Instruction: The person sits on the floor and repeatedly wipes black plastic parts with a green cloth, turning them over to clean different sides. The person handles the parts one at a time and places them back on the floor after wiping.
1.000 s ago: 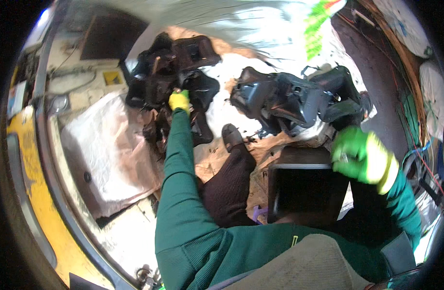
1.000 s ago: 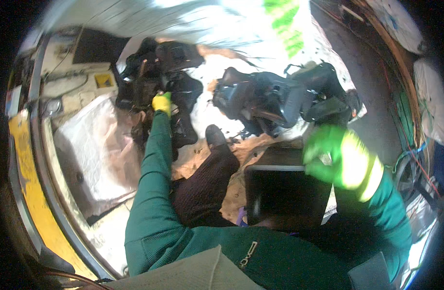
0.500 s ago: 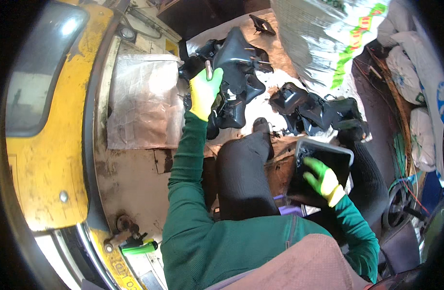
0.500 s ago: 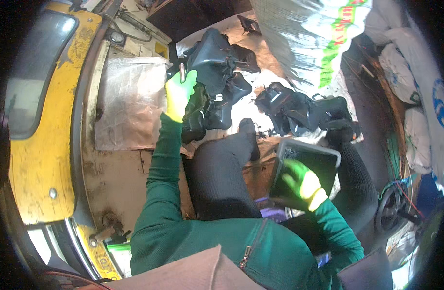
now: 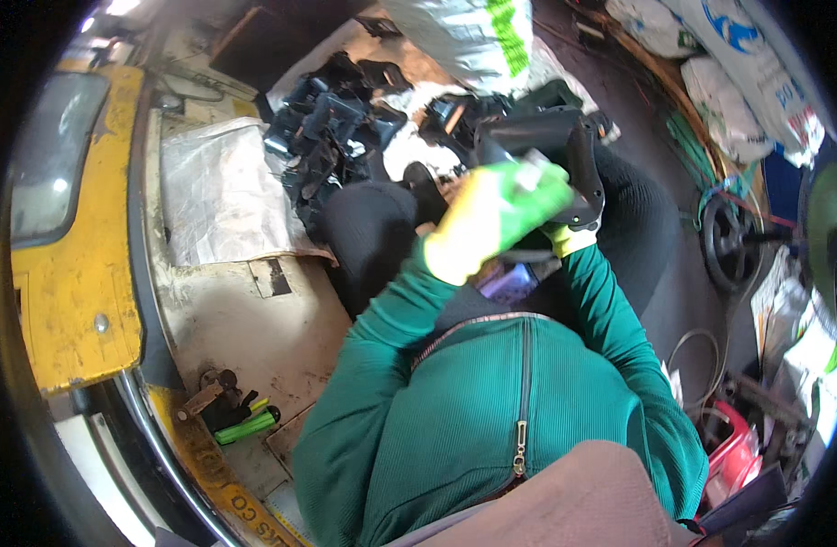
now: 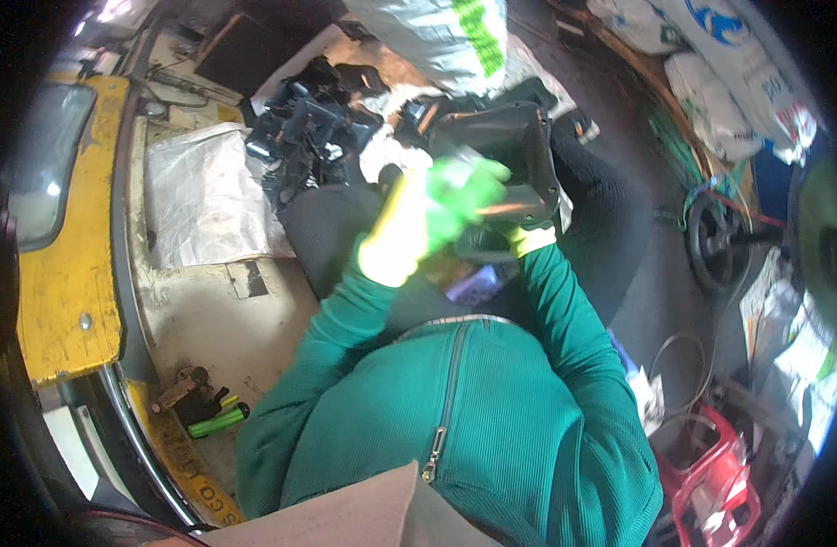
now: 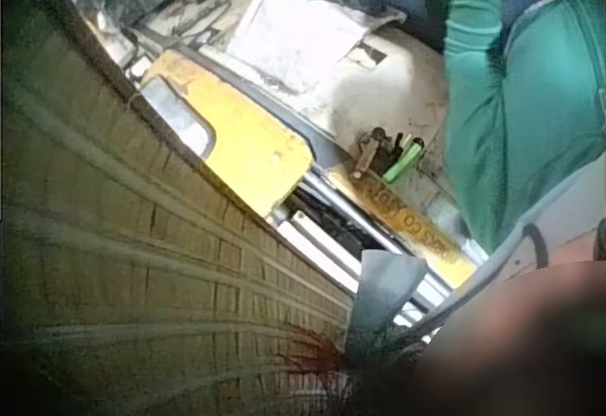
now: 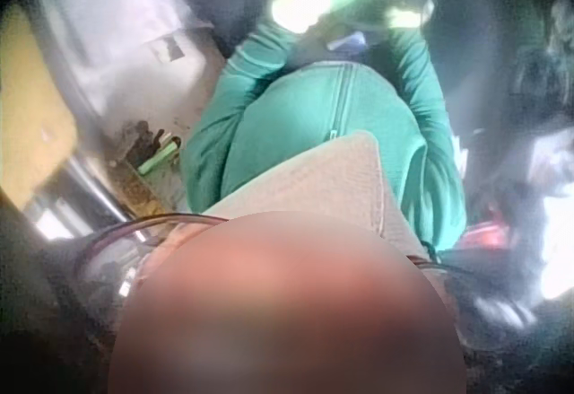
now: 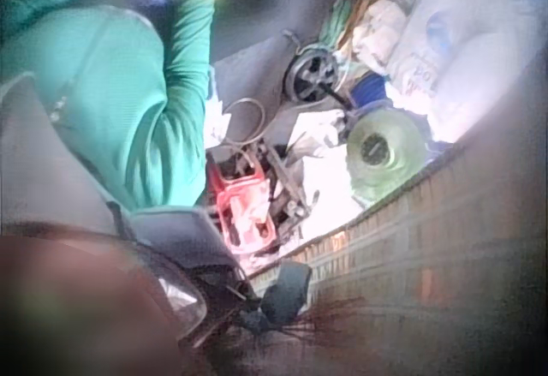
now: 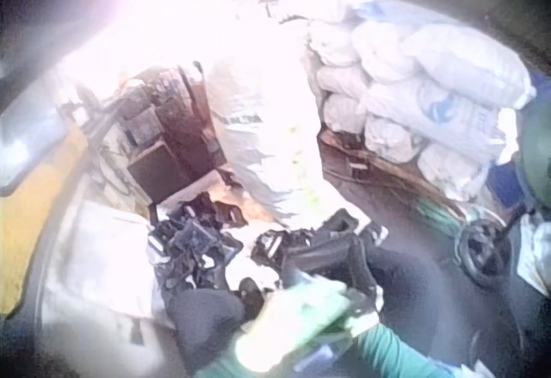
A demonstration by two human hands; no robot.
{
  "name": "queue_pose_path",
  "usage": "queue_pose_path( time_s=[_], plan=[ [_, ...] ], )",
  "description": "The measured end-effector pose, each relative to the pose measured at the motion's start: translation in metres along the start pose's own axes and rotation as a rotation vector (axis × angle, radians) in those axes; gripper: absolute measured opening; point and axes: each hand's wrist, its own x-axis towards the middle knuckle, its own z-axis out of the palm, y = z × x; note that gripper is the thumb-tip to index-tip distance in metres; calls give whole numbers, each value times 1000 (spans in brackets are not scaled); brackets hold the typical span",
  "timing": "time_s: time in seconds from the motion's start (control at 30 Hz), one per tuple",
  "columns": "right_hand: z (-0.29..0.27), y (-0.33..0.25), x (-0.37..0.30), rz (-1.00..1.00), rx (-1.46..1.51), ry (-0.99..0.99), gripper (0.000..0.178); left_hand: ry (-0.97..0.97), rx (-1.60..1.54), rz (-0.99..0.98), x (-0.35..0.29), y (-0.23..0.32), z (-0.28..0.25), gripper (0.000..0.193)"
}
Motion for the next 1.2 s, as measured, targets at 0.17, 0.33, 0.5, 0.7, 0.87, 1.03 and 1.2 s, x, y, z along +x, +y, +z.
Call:
queue_pose_path(
  time_s=[0.17, 0.33, 0.5, 0.7, 0.87, 1.03, 1.2],
  plan=[
    [-56, 9, -34, -51, 10, 85, 58, 181, -503, -368, -42, -45, -25, 48],
    [-70, 13, -27, -93, 45, 100, 54, 592, -226, -337, -94, -81, 48, 27],
    [-71, 17, -17, -109, 76, 90, 51, 515, -161, -496, -104, -99, 43, 34],
    [-71, 26, -9, -106, 116, 78, 47, 278, 497, -59, -62, -84, 24, 46],
    [-76, 33, -2, -126, 131, 74, 45, 137, 1017, 210, -20, -95, 19, 50],
    [-88, 45, 4, -184, 89, 86, 43, 53, 930, 87, -13, -125, 15, 48],
    [-83, 31, 0, 18, 443, 85, 41, 153, 770, 138, -5, -94, 21, 48]
  ],
)
